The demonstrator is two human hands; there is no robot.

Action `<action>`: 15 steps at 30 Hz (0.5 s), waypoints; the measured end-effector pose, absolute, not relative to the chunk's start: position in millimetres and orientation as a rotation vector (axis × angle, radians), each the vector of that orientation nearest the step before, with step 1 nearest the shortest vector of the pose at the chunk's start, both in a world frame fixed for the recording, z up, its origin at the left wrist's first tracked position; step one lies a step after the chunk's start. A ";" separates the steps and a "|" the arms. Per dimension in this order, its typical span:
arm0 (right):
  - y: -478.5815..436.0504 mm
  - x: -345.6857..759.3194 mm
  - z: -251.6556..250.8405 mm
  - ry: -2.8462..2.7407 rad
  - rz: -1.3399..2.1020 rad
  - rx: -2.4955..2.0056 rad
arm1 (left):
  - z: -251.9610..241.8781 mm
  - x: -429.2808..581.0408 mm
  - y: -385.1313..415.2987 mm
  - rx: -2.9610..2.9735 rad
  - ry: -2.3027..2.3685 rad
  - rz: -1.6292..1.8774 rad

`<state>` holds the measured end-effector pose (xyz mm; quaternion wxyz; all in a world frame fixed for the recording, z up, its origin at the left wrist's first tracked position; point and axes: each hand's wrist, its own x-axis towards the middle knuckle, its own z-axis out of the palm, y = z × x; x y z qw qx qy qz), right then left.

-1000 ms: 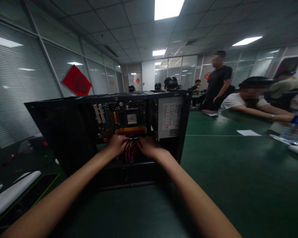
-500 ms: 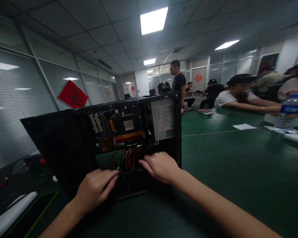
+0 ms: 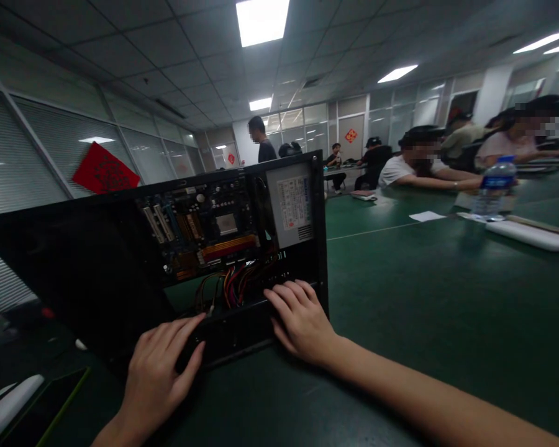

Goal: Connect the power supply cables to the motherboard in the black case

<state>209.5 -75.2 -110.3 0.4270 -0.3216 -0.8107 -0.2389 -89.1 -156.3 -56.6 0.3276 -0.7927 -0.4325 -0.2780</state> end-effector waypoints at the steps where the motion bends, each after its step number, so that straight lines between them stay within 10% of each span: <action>1: -77.3 209.3 -115.8 -2.015 -0.614 -0.784 | -58.6 -88.7 -156.4 -2.072 -1.129 -0.728; 9: -71.4 221.4 -127.7 -2.067 -0.662 -0.707 | -48.8 -132.4 -166.2 -1.699 -0.877 -0.930; 15: -71.4 240.7 -141.7 -2.078 -0.704 -0.703 | -38.0 -159.3 -146.9 -1.462 -1.341 -2.168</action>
